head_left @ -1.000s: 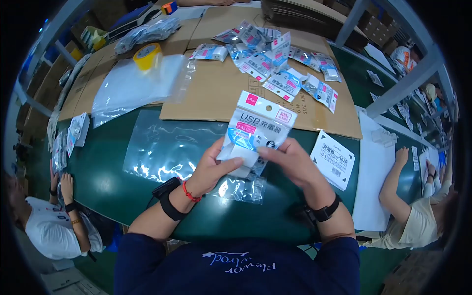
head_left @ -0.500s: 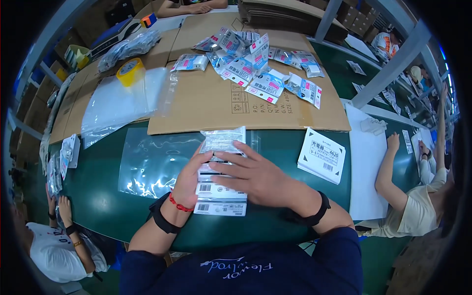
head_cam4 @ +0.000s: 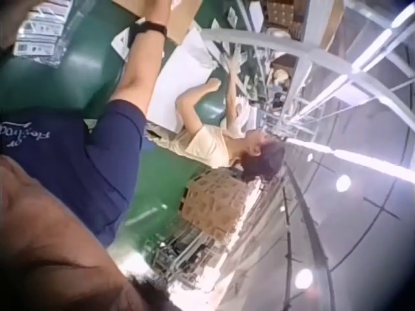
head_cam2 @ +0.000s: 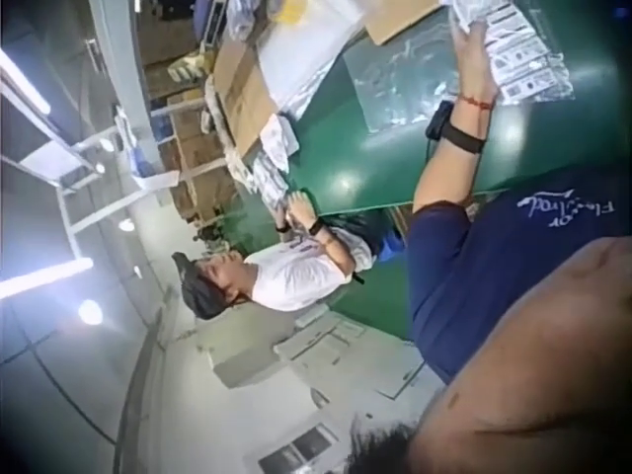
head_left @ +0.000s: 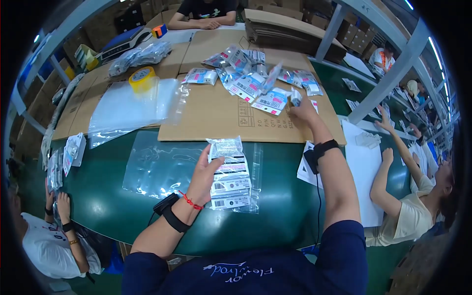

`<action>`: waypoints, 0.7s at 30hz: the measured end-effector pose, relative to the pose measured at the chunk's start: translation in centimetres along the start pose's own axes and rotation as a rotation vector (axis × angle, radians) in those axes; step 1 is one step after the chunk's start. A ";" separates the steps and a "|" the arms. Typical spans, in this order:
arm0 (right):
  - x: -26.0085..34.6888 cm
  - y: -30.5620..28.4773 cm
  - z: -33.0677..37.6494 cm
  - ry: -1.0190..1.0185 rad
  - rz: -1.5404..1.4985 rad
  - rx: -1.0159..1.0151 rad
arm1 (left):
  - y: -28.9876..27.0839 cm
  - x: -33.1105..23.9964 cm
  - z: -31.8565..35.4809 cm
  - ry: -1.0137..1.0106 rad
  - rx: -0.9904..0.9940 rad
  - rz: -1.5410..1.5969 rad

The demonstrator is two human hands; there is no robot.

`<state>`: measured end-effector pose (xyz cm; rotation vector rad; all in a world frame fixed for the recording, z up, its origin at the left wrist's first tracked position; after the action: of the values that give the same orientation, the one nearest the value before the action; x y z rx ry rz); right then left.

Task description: Placing multiple individual product packets into larger plastic bags at an assembly station.

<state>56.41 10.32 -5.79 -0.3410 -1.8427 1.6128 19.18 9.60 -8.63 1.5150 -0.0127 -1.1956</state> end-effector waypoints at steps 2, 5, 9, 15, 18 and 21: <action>0.5 0.3 -0.5 0.035 0.045 -0.060 | -0.5 0.2 0.0 0.005 -0.015 0.000; -0.1 0.4 -1.1 0.126 0.138 -0.175 | -0.1 0.0 0.2 -0.002 -0.014 0.022; -5.9 -1.3 -1.5 0.219 -0.258 -0.320 | 1.7 0.1 0.2 -0.023 0.072 0.065; 2.9 -6.1 8.9 0.016 -1.129 -0.282 | 1.4 -1.0 0.7 -0.021 0.053 0.056; 7.9 -6.8 14.8 -0.244 -1.174 -0.232 | 1.7 -1.6 1.1 -0.013 0.097 0.044; 13.0 -7.9 22.4 -0.628 -0.609 -0.328 | 2.8 -2.2 0.9 -0.034 0.141 0.188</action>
<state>34.47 -1.19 5.12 0.6153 -2.3632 1.0451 19.17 9.28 -4.97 1.5776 -0.2616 -1.0879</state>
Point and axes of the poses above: each hand's wrist, its own z-axis away from the middle knuckle, its own y-axis out of the palm, x = y × z, the point moved 8 cm from there along -z, towards the middle knuckle, and after that the axes turned 10 degrees about z, right-handed, at the moved point
